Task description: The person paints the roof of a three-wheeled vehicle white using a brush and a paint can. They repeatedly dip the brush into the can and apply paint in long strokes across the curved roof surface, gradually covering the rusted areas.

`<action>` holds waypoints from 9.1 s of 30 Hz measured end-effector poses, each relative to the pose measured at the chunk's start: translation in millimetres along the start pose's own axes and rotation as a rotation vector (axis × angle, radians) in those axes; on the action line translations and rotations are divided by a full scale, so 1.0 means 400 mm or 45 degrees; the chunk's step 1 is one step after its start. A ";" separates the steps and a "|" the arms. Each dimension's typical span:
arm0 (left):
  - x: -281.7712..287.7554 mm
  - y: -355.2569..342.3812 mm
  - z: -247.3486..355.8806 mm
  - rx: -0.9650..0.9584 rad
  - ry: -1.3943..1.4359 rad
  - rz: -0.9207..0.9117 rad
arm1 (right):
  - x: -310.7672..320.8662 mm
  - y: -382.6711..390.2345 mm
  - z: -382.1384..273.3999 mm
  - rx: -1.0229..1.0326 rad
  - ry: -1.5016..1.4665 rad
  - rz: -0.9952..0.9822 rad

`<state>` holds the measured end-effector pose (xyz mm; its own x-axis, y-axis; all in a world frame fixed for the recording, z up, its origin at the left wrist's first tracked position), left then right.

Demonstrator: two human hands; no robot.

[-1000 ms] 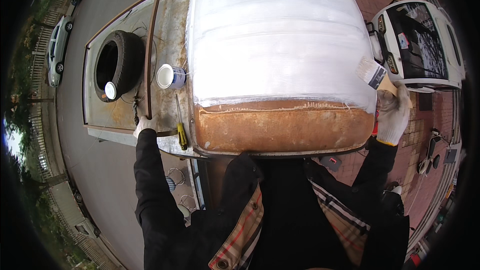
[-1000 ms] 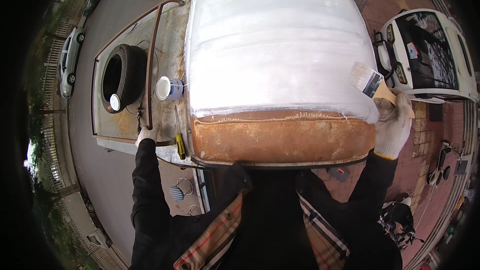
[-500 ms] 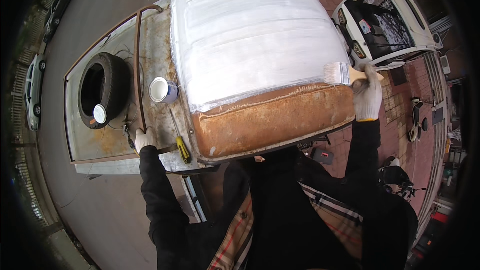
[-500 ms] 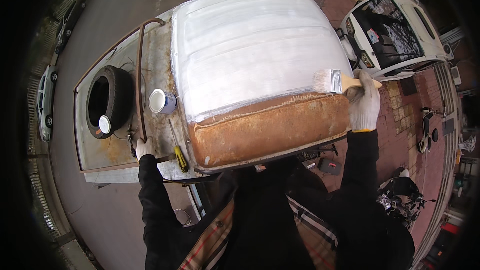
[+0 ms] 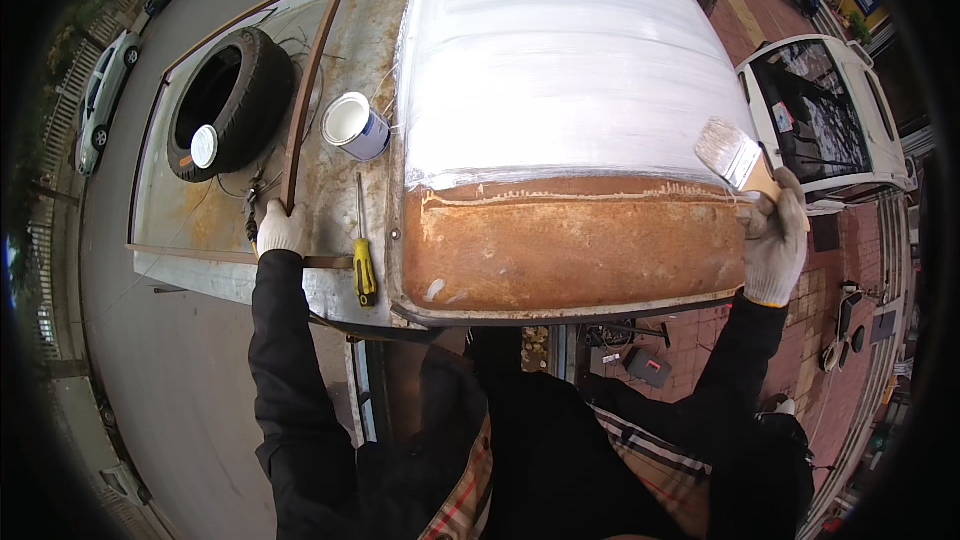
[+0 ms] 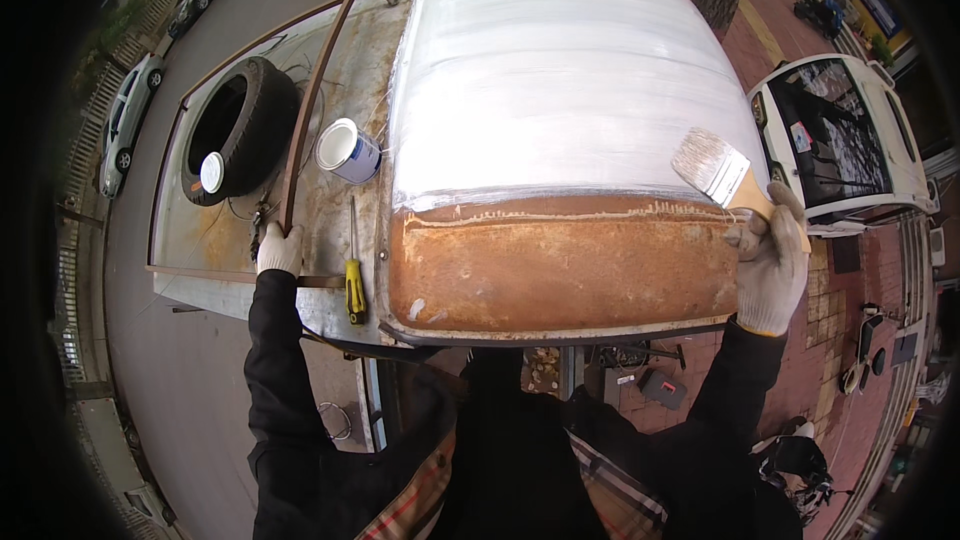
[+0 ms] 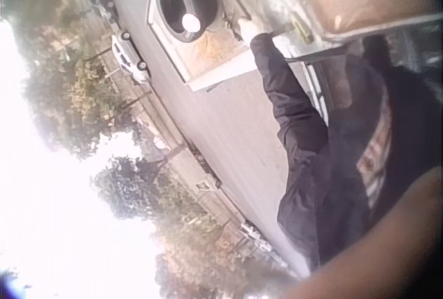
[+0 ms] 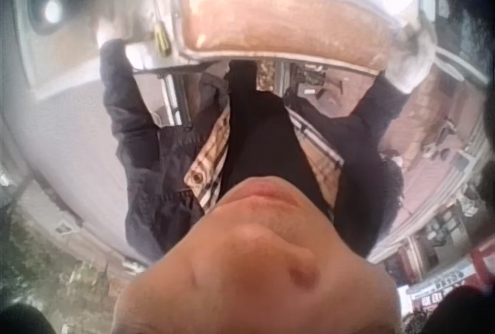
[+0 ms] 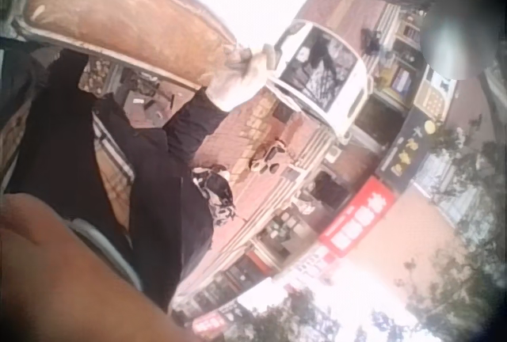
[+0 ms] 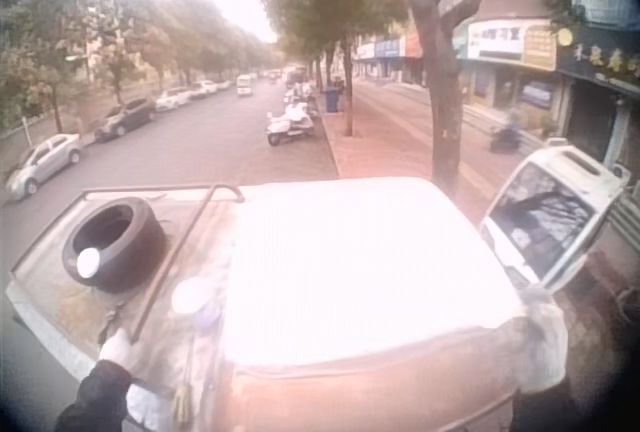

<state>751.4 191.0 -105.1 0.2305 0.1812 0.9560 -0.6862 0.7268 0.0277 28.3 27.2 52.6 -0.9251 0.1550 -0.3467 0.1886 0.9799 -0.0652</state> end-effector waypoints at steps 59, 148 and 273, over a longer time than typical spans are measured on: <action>0.096 0.123 -0.004 -0.855 0.205 0.328 | -1.194 0.256 0.316 0.475 1.116 -0.645; 0.151 0.324 -0.107 -1.346 0.616 0.424 | -0.989 0.778 0.394 0.130 0.812 -0.859; 0.112 0.274 -0.093 -1.316 0.531 0.254 | -0.896 0.565 0.400 -0.156 1.733 -0.827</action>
<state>712.3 303.5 -70.1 0.5258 0.4217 0.7387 0.1178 0.8240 -0.5542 455.1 173.0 12.4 -0.4383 -0.3683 0.8199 -0.3247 0.9155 0.2376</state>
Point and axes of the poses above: each hand's wrist, its own y-axis away from the middle knuckle, its own x-axis out of the back of the hand, z = x × y, the point moved 6 cm from there along -y, towards the middle knuckle, and after that the axes turned 4 degrees about -x, right-handed, at the moved point
